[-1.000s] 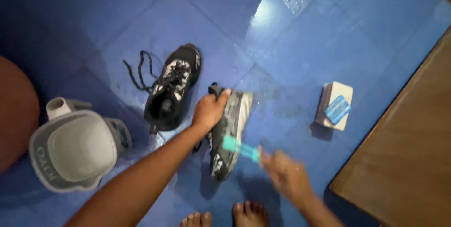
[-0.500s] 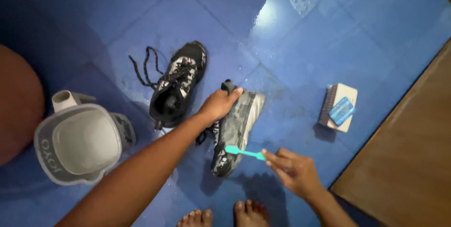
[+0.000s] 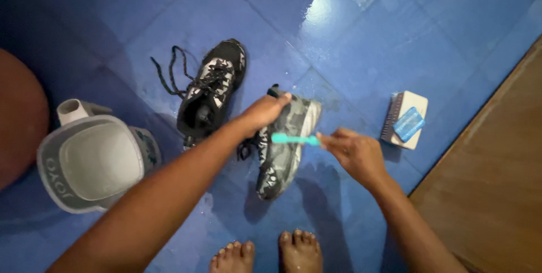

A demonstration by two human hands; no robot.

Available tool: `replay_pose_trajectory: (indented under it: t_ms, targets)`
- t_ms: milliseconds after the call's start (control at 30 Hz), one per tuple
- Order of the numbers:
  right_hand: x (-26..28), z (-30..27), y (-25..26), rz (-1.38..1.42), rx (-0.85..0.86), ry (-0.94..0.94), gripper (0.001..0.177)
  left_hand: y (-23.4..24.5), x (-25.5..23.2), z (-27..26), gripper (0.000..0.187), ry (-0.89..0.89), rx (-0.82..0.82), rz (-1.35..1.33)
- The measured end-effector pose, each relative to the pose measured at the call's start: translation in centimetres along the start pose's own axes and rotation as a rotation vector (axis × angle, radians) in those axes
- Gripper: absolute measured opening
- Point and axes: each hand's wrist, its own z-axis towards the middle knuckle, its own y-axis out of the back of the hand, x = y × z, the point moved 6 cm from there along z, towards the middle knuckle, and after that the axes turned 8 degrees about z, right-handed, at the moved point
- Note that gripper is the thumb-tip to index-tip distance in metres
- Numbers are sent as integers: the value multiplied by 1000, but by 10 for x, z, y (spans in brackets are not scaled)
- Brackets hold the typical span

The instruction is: The person pours water from a pitcher into a small container and then uses a toothbrush to scrub a pair of black and white sneakers on a blue tiled floor. The person scrubs the shoes thoroughly, focusing on different areas of the shoe's surface.

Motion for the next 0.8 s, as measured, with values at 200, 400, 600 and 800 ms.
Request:
replay_pose_trajectory:
  t_ms: [200, 400, 600, 800]
  targets:
    - [10, -13, -15, 277, 152, -63, 32, 16, 5, 1, 62, 12, -64, -98]
    - [-2, 28, 10, 193, -152, -80, 33, 6, 0, 0, 63, -36, -108, -86]
    - [-7, -29, -10, 274, 47, -347, 38, 27, 33, -34, 64, 259, -368, -490]
    - [-11, -53, -12, 672, -318, -402, 30, -16, 9, -84, 91, -272, -355, -128]
